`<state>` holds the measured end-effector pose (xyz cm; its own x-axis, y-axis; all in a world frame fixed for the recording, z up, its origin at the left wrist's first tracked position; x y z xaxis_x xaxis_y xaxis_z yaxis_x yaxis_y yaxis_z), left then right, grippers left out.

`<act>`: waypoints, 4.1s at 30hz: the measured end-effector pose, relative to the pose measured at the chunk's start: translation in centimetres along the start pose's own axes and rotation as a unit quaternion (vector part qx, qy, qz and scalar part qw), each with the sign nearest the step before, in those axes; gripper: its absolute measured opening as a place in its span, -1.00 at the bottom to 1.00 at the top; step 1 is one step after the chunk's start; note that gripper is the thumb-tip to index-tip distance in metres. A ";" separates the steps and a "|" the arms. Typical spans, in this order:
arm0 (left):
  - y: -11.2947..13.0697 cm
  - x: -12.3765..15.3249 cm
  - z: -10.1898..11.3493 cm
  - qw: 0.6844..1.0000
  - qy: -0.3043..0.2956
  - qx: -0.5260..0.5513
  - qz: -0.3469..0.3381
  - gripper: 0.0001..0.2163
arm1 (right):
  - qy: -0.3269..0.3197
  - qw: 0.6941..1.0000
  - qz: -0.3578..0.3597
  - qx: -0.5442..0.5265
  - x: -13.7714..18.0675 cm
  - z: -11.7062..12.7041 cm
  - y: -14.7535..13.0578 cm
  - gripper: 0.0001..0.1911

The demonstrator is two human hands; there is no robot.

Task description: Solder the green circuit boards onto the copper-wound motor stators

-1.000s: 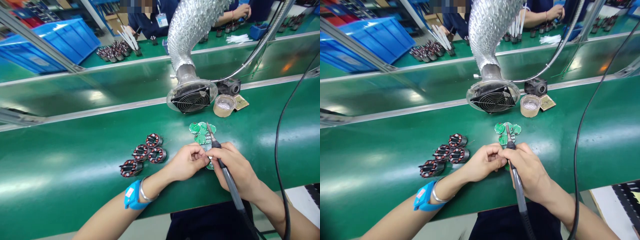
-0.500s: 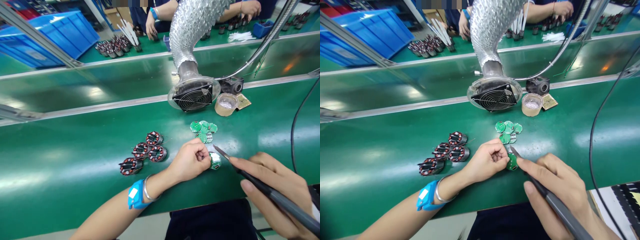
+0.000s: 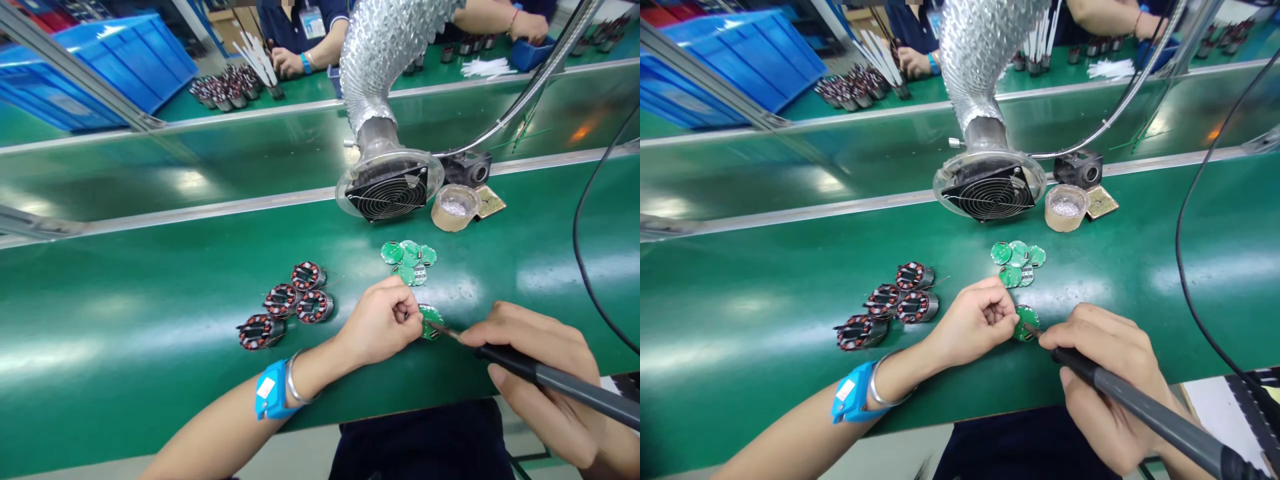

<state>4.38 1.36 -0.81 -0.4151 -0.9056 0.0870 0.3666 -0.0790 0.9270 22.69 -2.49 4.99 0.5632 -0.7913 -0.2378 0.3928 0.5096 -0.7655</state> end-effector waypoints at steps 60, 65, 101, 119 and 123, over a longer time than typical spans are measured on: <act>-1.7 1.6 -1.4 0.996 0.027 0.090 0.003 -0.83 | 0.087 0.979 0.134 0.123 -3.3 -3.4 2.2 -0.71; -1.8 1.9 -1.8 0.993 0.047 0.104 0.013 -0.80 | -0.012 0.983 0.094 0.157 -2.4 -3.2 2.3 -0.72; -2.4 2.5 -2.3 0.997 0.051 0.062 0.006 -0.83 | -0.107 0.986 0.028 0.124 -2.3 -2.5 2.8 -0.64; 1.4 1.3 -1.1 0.925 -0.014 -0.289 -0.247 -0.80 | 0.044 0.996 -0.074 0.017 0.8 -4.4 6.2 -0.33; 1.8 1.2 -1.2 0.915 -0.015 -0.333 -0.225 -0.74 | 0.111 0.990 -0.071 0.058 0.8 -5.9 5.4 -0.43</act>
<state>5.52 -0.34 0.54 -0.6681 -0.7081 -0.2286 0.5759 -0.6866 0.4437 20.96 -2.37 -2.85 0.3281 -0.9058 -0.2682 0.5451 0.4134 -0.7294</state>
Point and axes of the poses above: each hand's wrist, its own x-axis away from the middle knuckle, its own z-axis out of the back of the hand, y = z × x, the point moved 4 cm from there along -x, towards the middle knuckle, and after that the axes turned 5 degrees about -y, right-handed, at the moved point
